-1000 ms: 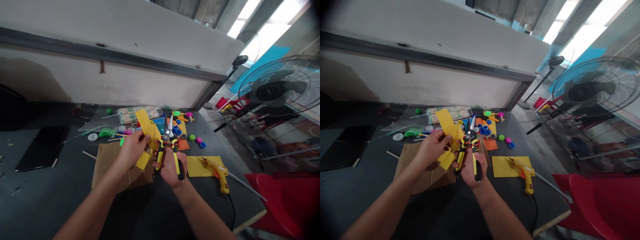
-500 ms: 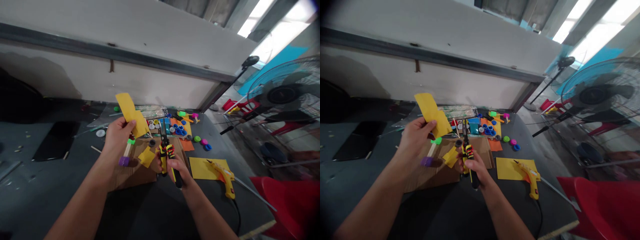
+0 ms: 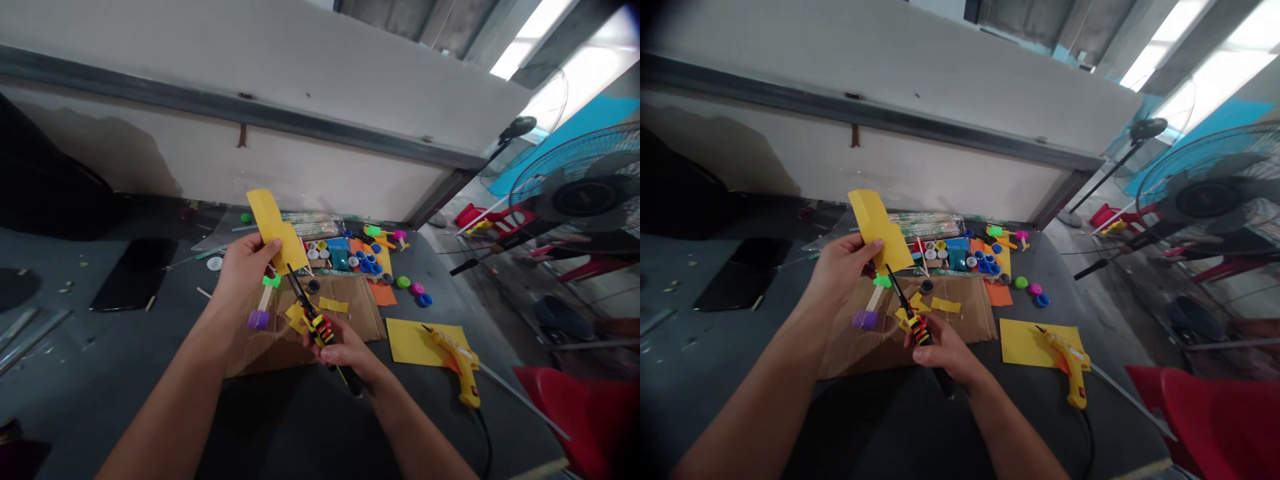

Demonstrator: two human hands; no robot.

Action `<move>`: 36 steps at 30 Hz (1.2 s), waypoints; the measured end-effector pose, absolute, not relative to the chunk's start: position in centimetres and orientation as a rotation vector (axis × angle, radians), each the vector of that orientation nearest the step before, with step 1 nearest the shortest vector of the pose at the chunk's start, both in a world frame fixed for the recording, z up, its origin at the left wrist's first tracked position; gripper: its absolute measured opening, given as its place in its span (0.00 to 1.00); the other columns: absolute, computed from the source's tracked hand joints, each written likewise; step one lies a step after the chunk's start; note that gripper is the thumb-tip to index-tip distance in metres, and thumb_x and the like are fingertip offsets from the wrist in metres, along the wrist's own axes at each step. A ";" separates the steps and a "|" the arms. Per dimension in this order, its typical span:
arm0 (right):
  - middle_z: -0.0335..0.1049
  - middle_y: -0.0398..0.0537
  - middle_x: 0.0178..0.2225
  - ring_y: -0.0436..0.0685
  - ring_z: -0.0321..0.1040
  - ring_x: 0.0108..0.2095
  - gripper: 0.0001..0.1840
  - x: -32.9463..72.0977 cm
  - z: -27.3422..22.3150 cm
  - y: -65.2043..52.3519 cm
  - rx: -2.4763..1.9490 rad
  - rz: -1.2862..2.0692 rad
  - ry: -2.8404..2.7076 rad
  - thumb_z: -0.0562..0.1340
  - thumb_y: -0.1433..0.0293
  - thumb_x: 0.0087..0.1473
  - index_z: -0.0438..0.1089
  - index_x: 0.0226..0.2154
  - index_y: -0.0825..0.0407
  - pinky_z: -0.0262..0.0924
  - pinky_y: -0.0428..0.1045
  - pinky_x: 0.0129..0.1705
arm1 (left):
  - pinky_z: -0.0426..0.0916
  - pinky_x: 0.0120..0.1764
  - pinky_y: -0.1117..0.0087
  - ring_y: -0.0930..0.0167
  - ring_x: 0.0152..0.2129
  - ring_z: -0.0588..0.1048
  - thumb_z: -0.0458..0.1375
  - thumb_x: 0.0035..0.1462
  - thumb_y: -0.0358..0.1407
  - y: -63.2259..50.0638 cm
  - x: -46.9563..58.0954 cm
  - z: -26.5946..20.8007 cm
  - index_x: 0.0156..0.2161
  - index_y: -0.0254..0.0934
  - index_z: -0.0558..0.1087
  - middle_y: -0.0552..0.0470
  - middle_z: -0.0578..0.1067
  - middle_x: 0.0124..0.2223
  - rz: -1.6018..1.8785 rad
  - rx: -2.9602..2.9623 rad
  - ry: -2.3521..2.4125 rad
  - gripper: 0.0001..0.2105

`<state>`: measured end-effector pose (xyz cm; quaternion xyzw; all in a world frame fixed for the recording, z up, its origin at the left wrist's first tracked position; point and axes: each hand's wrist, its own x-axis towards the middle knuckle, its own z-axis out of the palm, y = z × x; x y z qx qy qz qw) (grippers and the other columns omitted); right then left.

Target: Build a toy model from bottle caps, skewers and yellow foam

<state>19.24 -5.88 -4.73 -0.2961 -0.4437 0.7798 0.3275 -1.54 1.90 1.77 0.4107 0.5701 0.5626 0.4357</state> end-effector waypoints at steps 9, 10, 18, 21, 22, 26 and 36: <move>0.68 0.46 0.33 0.47 0.56 0.25 0.28 18.9 -4.8 -5.7 -0.777 2.031 -1.093 0.70 0.66 0.37 0.68 0.44 0.52 0.52 0.44 0.24 | 0.65 0.19 0.76 0.74 0.20 0.72 0.62 0.46 0.39 1.7 -0.6 1.7 0.34 0.35 0.77 0.53 0.78 0.30 1.406 0.978 1.396 0.11; 0.68 0.46 0.32 0.47 0.57 0.25 0.27 18.9 -4.8 -5.7 -0.775 2.031 -1.086 0.70 0.66 0.37 0.68 0.44 0.52 0.51 0.44 0.23 | 0.65 0.19 0.76 0.74 0.21 0.72 0.62 0.47 0.39 1.6 -0.5 1.7 0.35 0.35 0.77 0.53 0.78 0.31 1.407 0.978 1.392 0.11; 0.69 0.46 0.32 0.46 0.57 0.23 0.25 19.0 -4.8 -5.5 -0.795 2.027 -1.077 0.70 0.67 0.38 0.70 0.43 0.52 0.51 0.44 0.22 | 0.66 0.20 0.76 0.74 0.21 0.72 0.62 0.48 0.40 1.3 0.0 2.2 0.36 0.34 0.76 0.52 0.78 0.32 1.359 0.969 1.391 0.12; 0.69 0.45 0.32 0.45 0.56 0.21 0.25 19.1 -4.7 -5.5 -0.794 2.037 -1.071 0.70 0.68 0.39 0.70 0.43 0.51 0.50 0.44 0.21 | 0.66 0.21 0.77 0.75 0.22 0.73 0.62 0.47 0.40 1.1 0.1 2.5 0.35 0.34 0.76 0.52 0.78 0.32 1.353 0.960 1.402 0.11; 0.69 0.45 0.31 0.45 0.55 0.20 0.25 19.1 -4.7 -5.5 -0.794 2.039 -1.069 0.70 0.69 0.39 0.70 0.43 0.51 0.50 0.44 0.21 | 0.66 0.21 0.77 0.75 0.22 0.73 0.62 0.47 0.39 1.1 0.1 2.5 0.35 0.34 0.76 0.52 0.78 0.32 1.361 0.955 1.399 0.11; 0.69 0.44 0.31 0.44 0.56 0.19 0.25 19.0 -4.6 -5.5 -0.783 2.042 -1.065 0.70 0.68 0.39 0.70 0.43 0.52 0.49 0.43 0.20 | 0.65 0.20 0.77 0.74 0.22 0.73 0.62 0.47 0.39 1.1 0.2 2.5 0.34 0.34 0.76 0.51 0.79 0.33 1.384 0.934 1.365 0.11; 0.68 0.44 0.31 0.43 0.55 0.18 0.25 19.1 -4.7 -5.5 -0.753 2.045 -1.076 0.70 0.66 0.42 0.68 0.45 0.53 0.48 0.43 0.18 | 0.64 0.19 0.76 0.76 0.19 0.70 0.60 0.49 0.39 1.0 0.2 2.4 0.35 0.33 0.76 0.50 0.79 0.34 1.425 0.914 1.353 0.11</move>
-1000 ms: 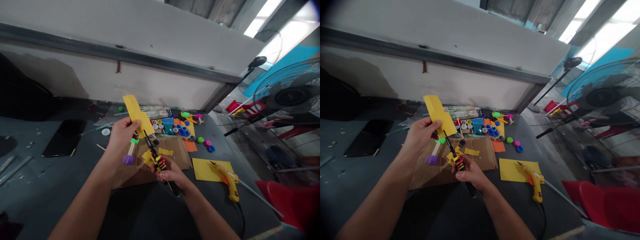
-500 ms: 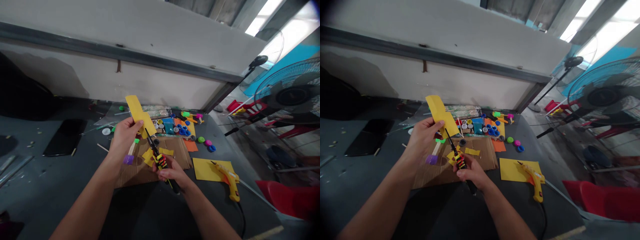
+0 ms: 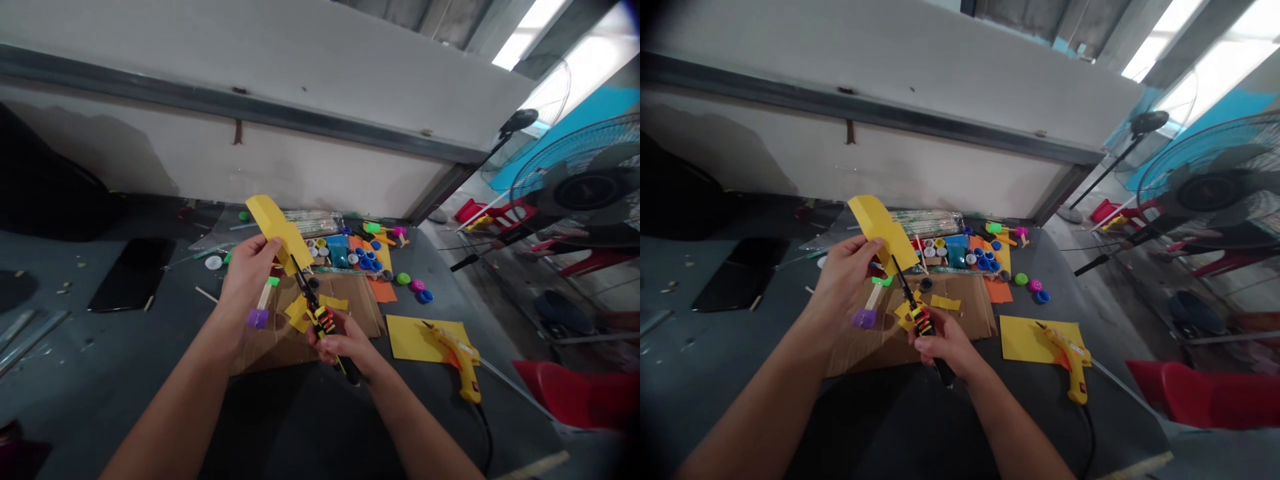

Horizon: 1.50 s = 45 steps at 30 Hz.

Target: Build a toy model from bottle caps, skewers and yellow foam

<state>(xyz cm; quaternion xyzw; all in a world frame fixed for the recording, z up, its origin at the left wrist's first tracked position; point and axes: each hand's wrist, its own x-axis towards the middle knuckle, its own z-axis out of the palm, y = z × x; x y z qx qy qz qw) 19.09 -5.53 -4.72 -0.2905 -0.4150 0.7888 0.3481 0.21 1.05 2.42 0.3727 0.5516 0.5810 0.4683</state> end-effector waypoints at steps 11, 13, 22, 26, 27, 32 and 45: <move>0.68 0.42 0.29 0.41 0.55 0.17 0.25 19.1 -3.9 -5.5 -0.812 2.042 -1.085 0.71 0.66 0.40 0.67 0.42 0.54 0.48 0.41 0.18 | 0.65 0.18 0.77 0.76 0.19 0.70 0.60 0.47 0.39 1.4 -0.2 2.0 0.33 0.32 0.77 0.51 0.78 0.31 1.367 0.934 1.392 0.11; 0.67 0.42 0.29 0.41 0.55 0.17 0.25 19.0 -3.8 -5.5 -0.810 2.036 -1.098 0.70 0.66 0.40 0.67 0.42 0.54 0.49 0.41 0.18 | 0.65 0.19 0.77 0.76 0.19 0.70 0.60 0.47 0.39 1.5 -0.2 1.9 0.33 0.32 0.77 0.51 0.78 0.31 1.361 0.939 1.396 0.11; 0.67 0.42 0.29 0.42 0.55 0.17 0.24 19.0 -4.0 -5.5 -0.810 2.015 -1.152 0.70 0.65 0.42 0.67 0.43 0.54 0.50 0.42 0.17 | 0.65 0.19 0.77 0.77 0.18 0.69 0.60 0.46 0.37 1.3 -0.3 2.5 0.31 0.32 0.77 0.53 0.77 0.27 1.328 0.924 1.412 0.09; 0.67 0.41 0.29 0.41 0.55 0.17 0.24 19.1 -4.0 -5.4 -0.821 2.015 -1.139 0.70 0.65 0.42 0.66 0.42 0.54 0.50 0.42 0.17 | 0.64 0.19 0.77 0.76 0.17 0.69 0.61 0.45 0.36 1.2 -0.3 2.5 0.30 0.32 0.77 0.54 0.75 0.24 1.295 0.924 1.407 0.09; 0.67 0.41 0.29 0.41 0.55 0.17 0.24 19.1 -4.0 -5.4 -0.824 2.014 -1.137 0.70 0.65 0.42 0.66 0.42 0.54 0.50 0.42 0.17 | 0.64 0.19 0.77 0.76 0.17 0.69 0.61 0.45 0.36 1.3 -0.3 2.5 0.30 0.32 0.77 0.54 0.75 0.24 1.297 0.918 1.408 0.09; 0.67 0.41 0.29 0.41 0.55 0.16 0.25 19.1 -4.1 -5.4 -0.821 2.041 -1.110 0.70 0.65 0.41 0.66 0.42 0.54 0.50 0.42 0.17 | 0.65 0.19 0.77 0.76 0.17 0.69 0.61 0.45 0.36 1.5 -0.3 2.3 0.29 0.32 0.77 0.54 0.74 0.23 1.265 0.929 1.410 0.08; 0.66 0.41 0.29 0.42 0.55 0.17 0.23 19.1 -4.0 -5.5 -0.805 2.020 -1.130 0.69 0.65 0.43 0.67 0.43 0.53 0.50 0.42 0.17 | 0.67 0.22 0.75 0.72 0.21 0.74 0.62 0.44 0.40 1.4 -0.4 2.0 0.29 0.33 0.77 0.50 0.78 0.27 1.282 0.893 1.381 0.10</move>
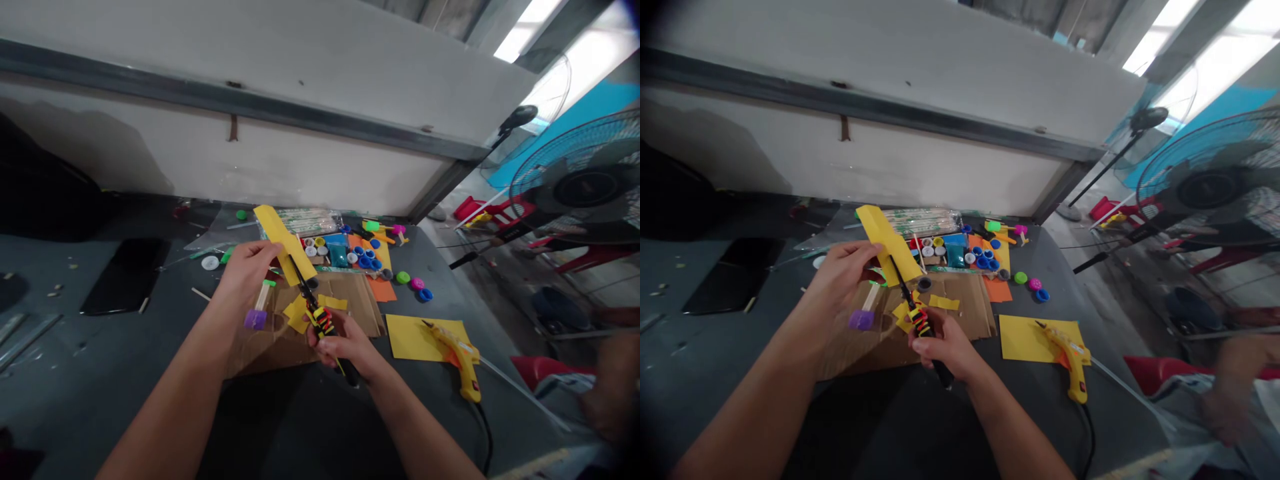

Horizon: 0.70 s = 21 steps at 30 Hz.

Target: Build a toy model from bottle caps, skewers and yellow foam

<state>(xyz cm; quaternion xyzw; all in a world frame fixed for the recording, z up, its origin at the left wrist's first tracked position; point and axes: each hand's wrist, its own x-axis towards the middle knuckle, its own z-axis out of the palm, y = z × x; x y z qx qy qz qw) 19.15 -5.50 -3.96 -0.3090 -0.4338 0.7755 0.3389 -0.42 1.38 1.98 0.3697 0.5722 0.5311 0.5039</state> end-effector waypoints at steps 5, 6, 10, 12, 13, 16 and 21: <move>0.67 0.42 0.30 0.41 0.55 0.16 0.24 19.2 -4.3 -5.5 -0.790 2.037 -1.109 0.69 0.65 0.43 0.67 0.44 0.53 0.49 0.42 0.17 | 0.65 0.20 0.76 0.72 0.21 0.73 0.62 0.44 0.39 1.2 -0.3 2.2 0.28 0.32 0.77 0.49 0.78 0.28 1.264 0.905 1.340 0.10; 0.67 0.42 0.30 0.41 0.55 0.15 0.24 19.1 -4.4 -5.5 -0.787 2.041 -1.100 0.69 0.66 0.43 0.67 0.44 0.53 0.49 0.42 0.17 | 0.65 0.21 0.76 0.72 0.21 0.73 0.62 0.45 0.39 1.2 -0.2 2.2 0.28 0.32 0.77 0.49 0.78 0.28 1.257 0.910 1.338 0.10; 0.68 0.42 0.29 0.41 0.55 0.16 0.25 19.1 -4.3 -5.5 -0.788 2.043 -1.080 0.69 0.66 0.42 0.67 0.44 0.53 0.49 0.41 0.16 | 0.66 0.21 0.76 0.72 0.21 0.73 0.62 0.45 0.39 1.2 -0.2 2.0 0.29 0.32 0.77 0.49 0.78 0.28 1.250 0.904 1.374 0.10; 0.68 0.42 0.29 0.42 0.55 0.16 0.24 19.1 -4.3 -5.5 -0.789 2.038 -1.076 0.69 0.66 0.42 0.68 0.44 0.53 0.50 0.41 0.16 | 0.66 0.21 0.76 0.72 0.21 0.73 0.62 0.45 0.39 1.4 -0.2 1.7 0.29 0.34 0.77 0.50 0.78 0.29 1.260 0.901 1.379 0.09; 0.68 0.42 0.29 0.42 0.55 0.16 0.24 19.1 -4.3 -5.5 -0.789 2.039 -1.070 0.69 0.66 0.43 0.68 0.44 0.53 0.50 0.42 0.16 | 0.66 0.21 0.75 0.72 0.21 0.73 0.63 0.45 0.39 1.4 -0.3 1.6 0.29 0.34 0.77 0.50 0.79 0.29 1.269 0.897 1.376 0.09; 0.68 0.43 0.29 0.43 0.56 0.17 0.24 19.2 -4.4 -5.5 -0.777 2.058 -1.026 0.69 0.66 0.42 0.68 0.44 0.54 0.50 0.42 0.16 | 0.66 0.21 0.75 0.72 0.21 0.74 0.63 0.45 0.39 1.6 -0.3 1.4 0.28 0.36 0.77 0.50 0.79 0.29 1.266 0.886 1.367 0.07; 0.68 0.45 0.30 0.44 0.56 0.20 0.25 19.3 -4.7 -5.5 -0.747 2.076 -0.984 0.69 0.65 0.42 0.68 0.44 0.54 0.51 0.41 0.17 | 0.67 0.22 0.74 0.71 0.22 0.74 0.62 0.45 0.37 1.5 -0.1 1.8 0.27 0.34 0.77 0.48 0.78 0.28 1.200 0.899 1.363 0.08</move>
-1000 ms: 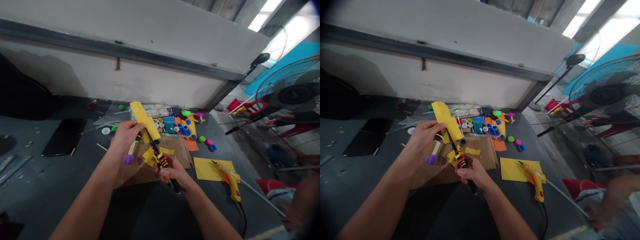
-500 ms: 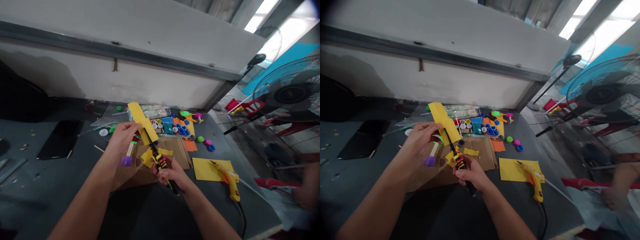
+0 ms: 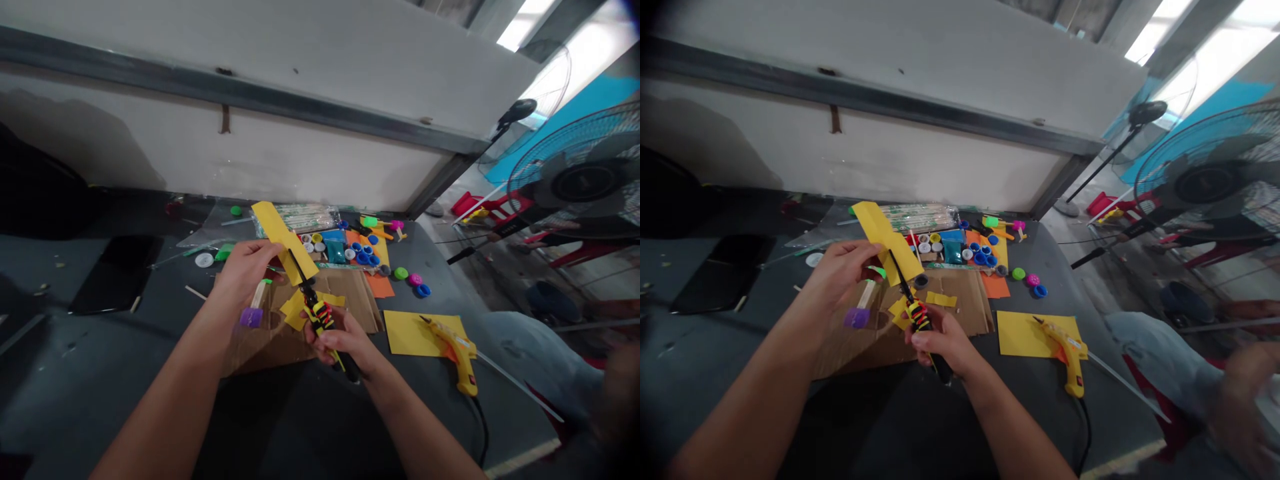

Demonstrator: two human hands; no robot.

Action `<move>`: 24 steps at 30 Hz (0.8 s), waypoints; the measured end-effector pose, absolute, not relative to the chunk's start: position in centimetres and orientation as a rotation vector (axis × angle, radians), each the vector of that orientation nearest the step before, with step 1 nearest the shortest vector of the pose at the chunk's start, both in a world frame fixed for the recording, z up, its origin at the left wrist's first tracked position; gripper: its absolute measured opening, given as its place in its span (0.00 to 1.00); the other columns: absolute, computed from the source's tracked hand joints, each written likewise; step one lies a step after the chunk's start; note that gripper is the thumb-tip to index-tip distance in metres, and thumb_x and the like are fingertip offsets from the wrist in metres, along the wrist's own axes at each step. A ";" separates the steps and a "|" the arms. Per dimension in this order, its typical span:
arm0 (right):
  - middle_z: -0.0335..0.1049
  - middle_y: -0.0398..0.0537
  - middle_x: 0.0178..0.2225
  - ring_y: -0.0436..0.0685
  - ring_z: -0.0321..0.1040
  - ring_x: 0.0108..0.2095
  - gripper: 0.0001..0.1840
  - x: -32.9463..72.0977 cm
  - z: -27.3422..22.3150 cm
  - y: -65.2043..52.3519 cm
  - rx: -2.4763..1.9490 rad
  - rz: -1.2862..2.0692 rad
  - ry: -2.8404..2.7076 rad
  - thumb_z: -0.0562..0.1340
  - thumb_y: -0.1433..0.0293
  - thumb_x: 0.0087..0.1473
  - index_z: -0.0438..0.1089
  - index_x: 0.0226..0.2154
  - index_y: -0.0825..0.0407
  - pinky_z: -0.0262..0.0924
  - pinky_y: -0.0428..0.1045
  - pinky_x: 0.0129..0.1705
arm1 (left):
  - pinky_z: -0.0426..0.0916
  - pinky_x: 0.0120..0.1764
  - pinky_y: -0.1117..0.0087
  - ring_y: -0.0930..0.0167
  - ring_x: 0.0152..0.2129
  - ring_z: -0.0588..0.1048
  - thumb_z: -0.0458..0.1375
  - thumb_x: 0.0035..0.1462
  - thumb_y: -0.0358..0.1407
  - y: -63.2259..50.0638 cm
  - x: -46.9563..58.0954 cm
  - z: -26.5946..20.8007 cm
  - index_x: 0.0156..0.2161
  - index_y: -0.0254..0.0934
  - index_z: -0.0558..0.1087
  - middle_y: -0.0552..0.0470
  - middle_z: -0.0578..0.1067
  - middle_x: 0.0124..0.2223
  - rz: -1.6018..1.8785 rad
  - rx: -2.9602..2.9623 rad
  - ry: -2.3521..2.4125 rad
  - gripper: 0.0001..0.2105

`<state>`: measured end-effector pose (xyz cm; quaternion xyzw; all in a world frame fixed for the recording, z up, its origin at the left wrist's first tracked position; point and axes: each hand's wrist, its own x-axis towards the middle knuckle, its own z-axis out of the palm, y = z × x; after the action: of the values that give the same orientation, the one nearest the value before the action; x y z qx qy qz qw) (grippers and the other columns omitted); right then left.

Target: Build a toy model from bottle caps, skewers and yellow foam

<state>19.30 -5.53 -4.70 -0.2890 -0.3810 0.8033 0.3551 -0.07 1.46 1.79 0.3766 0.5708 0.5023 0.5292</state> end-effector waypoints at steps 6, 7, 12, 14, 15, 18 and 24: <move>0.68 0.44 0.29 0.44 0.56 0.19 0.24 19.2 -4.5 -5.5 -0.740 2.053 -1.003 0.69 0.65 0.43 0.68 0.43 0.55 0.49 0.41 0.16 | 0.67 0.22 0.75 0.72 0.23 0.73 0.62 0.45 0.37 1.3 -0.1 1.9 0.29 0.34 0.78 0.50 0.78 0.30 1.187 0.960 1.347 0.08; 0.67 0.44 0.29 0.44 0.56 0.20 0.24 19.2 -4.5 -5.5 -0.744 2.054 -1.004 0.69 0.65 0.43 0.67 0.43 0.54 0.49 0.41 0.16 | 0.67 0.22 0.75 0.72 0.24 0.73 0.62 0.45 0.37 1.3 -0.1 1.9 0.29 0.35 0.78 0.51 0.78 0.29 1.175 0.990 1.340 0.08; 0.67 0.44 0.29 0.44 0.56 0.21 0.23 19.1 -4.3 -5.5 -0.768 2.052 -1.007 0.69 0.66 0.43 0.67 0.42 0.54 0.51 0.41 0.17 | 0.68 0.23 0.76 0.74 0.22 0.71 0.61 0.44 0.34 1.6 -0.5 1.9 0.29 0.34 0.78 0.53 0.74 0.25 1.131 1.081 1.353 0.06; 0.67 0.44 0.29 0.44 0.56 0.20 0.22 19.1 -4.3 -5.5 -0.771 2.047 -1.012 0.69 0.66 0.43 0.67 0.42 0.54 0.51 0.41 0.17 | 0.68 0.23 0.75 0.74 0.21 0.71 0.61 0.44 0.34 1.7 -0.6 2.0 0.28 0.34 0.78 0.53 0.74 0.25 1.119 1.086 1.358 0.05; 0.67 0.44 0.29 0.44 0.56 0.20 0.22 19.1 -4.4 -5.5 -0.770 2.045 -1.013 0.69 0.66 0.43 0.67 0.42 0.54 0.51 0.41 0.17 | 0.68 0.23 0.75 0.74 0.21 0.71 0.62 0.44 0.33 1.7 -0.6 1.9 0.28 0.34 0.78 0.53 0.74 0.25 1.110 1.090 1.352 0.05; 0.67 0.44 0.29 0.44 0.56 0.20 0.23 19.1 -4.6 -5.5 -0.766 2.050 -1.011 0.69 0.65 0.43 0.67 0.42 0.54 0.51 0.41 0.16 | 0.69 0.24 0.74 0.74 0.20 0.71 0.63 0.43 0.33 1.9 -0.8 1.7 0.26 0.34 0.77 0.54 0.73 0.24 1.094 1.104 1.339 0.04; 0.68 0.44 0.29 0.44 0.56 0.20 0.21 19.1 -4.7 -5.5 -0.761 2.043 -1.026 0.68 0.66 0.44 0.67 0.42 0.54 0.51 0.41 0.16 | 0.70 0.26 0.72 0.74 0.19 0.72 0.64 0.44 0.35 2.3 -1.2 0.7 0.25 0.35 0.75 0.54 0.73 0.22 1.102 1.145 1.330 0.04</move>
<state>19.08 -5.50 -4.67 -0.2950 -0.3976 0.7917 0.3579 -1.19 2.34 0.70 0.4754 0.5523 0.4576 0.5094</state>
